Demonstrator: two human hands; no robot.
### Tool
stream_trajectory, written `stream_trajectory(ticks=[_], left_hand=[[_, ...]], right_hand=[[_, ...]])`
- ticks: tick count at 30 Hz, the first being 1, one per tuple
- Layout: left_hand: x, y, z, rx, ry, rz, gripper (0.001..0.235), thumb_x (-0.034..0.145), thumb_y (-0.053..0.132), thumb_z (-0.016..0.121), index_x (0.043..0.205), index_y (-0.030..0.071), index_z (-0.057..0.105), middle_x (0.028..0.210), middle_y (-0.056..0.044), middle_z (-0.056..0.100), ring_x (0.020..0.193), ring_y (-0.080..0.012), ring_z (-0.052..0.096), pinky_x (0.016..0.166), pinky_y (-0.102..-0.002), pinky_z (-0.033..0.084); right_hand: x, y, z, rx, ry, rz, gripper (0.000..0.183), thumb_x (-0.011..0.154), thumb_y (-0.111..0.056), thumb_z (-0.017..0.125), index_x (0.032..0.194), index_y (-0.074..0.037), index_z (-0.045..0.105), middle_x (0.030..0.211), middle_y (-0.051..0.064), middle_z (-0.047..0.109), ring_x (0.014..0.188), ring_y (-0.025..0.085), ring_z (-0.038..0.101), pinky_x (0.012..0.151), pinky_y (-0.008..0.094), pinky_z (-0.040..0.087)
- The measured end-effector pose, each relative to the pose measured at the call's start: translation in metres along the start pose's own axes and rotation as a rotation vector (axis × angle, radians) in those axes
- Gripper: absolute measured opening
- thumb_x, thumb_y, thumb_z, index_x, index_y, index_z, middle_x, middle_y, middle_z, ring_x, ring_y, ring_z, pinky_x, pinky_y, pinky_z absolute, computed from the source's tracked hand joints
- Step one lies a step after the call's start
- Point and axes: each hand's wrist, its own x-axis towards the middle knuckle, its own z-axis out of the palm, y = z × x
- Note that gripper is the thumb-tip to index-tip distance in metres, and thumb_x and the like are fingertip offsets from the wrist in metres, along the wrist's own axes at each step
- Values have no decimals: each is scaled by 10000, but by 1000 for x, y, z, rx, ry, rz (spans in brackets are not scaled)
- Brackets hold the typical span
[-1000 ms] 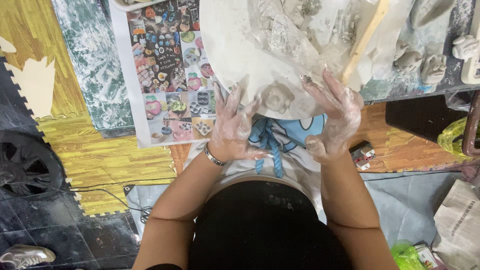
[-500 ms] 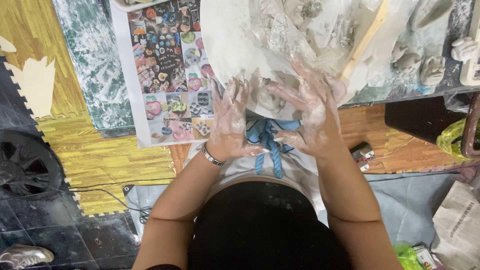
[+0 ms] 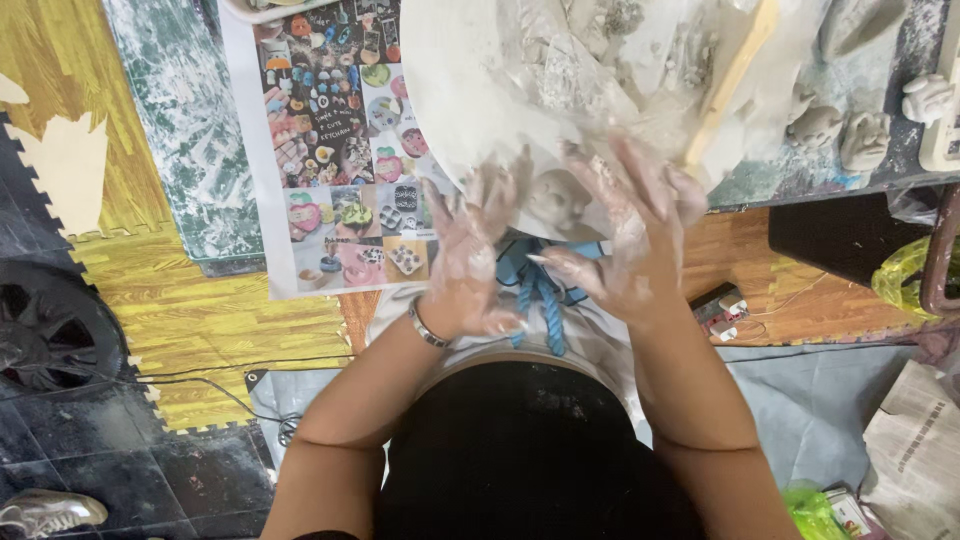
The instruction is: The person shapes small pieces of clay into rounded forms using their hands. They repeatedly roll the clay between their palms and occasionally use a wooden stick to refine the shape. The person works at a table with a white rotating board, surrounded by other clay pieces and tools.
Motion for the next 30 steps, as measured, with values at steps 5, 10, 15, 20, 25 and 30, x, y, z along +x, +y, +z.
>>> stream_trajectory(ticks=[5,10,15,20,25,30], left_hand=[[-4,31,4,74,-78,24,1021,999,814,267,1683,170,-133,1706,-214,299,1656,-389,152,1222,-657,-194],[12,43,-13,384,-185,55,856,1030,698,465,1586,52,380,1585,-179,483,1502,-383,348,1215,-680,0],[41,49,-13,496,-234,85,618,1069,461,664,1525,59,550,1581,-146,513,1510,-290,388,1239,-640,163],[49,55,5,458,-255,82,682,1027,469,694,1545,58,528,1594,-146,483,1505,-299,363,1234,-649,180],[41,52,13,399,-222,63,733,1017,499,697,1533,16,503,1578,-174,484,1495,-347,368,1231,-659,186],[39,51,13,409,-228,57,750,1029,508,696,1541,2,487,1575,-179,502,1499,-339,401,1254,-639,194]], right_hand=[[-22,10,-11,-74,-17,84,619,1023,-598,540,1356,-98,691,1461,75,654,1472,326,501,1155,502,284],[-36,10,-20,-101,61,195,576,1016,-567,568,1311,-97,723,1426,82,656,1452,355,506,1137,500,300],[-40,10,-20,-109,200,353,498,1090,-464,516,1380,-97,688,1492,78,631,1485,342,495,1180,482,297],[-38,20,-18,-231,219,375,413,1088,-425,589,1278,-104,764,1400,72,695,1442,337,521,1130,484,302],[-36,22,-15,-303,236,323,313,1100,-341,639,1198,-90,798,1329,52,742,1429,318,531,1111,479,310],[-32,21,-13,-328,259,325,255,1098,-289,668,1171,-85,802,1291,34,755,1411,307,554,1106,477,320]])
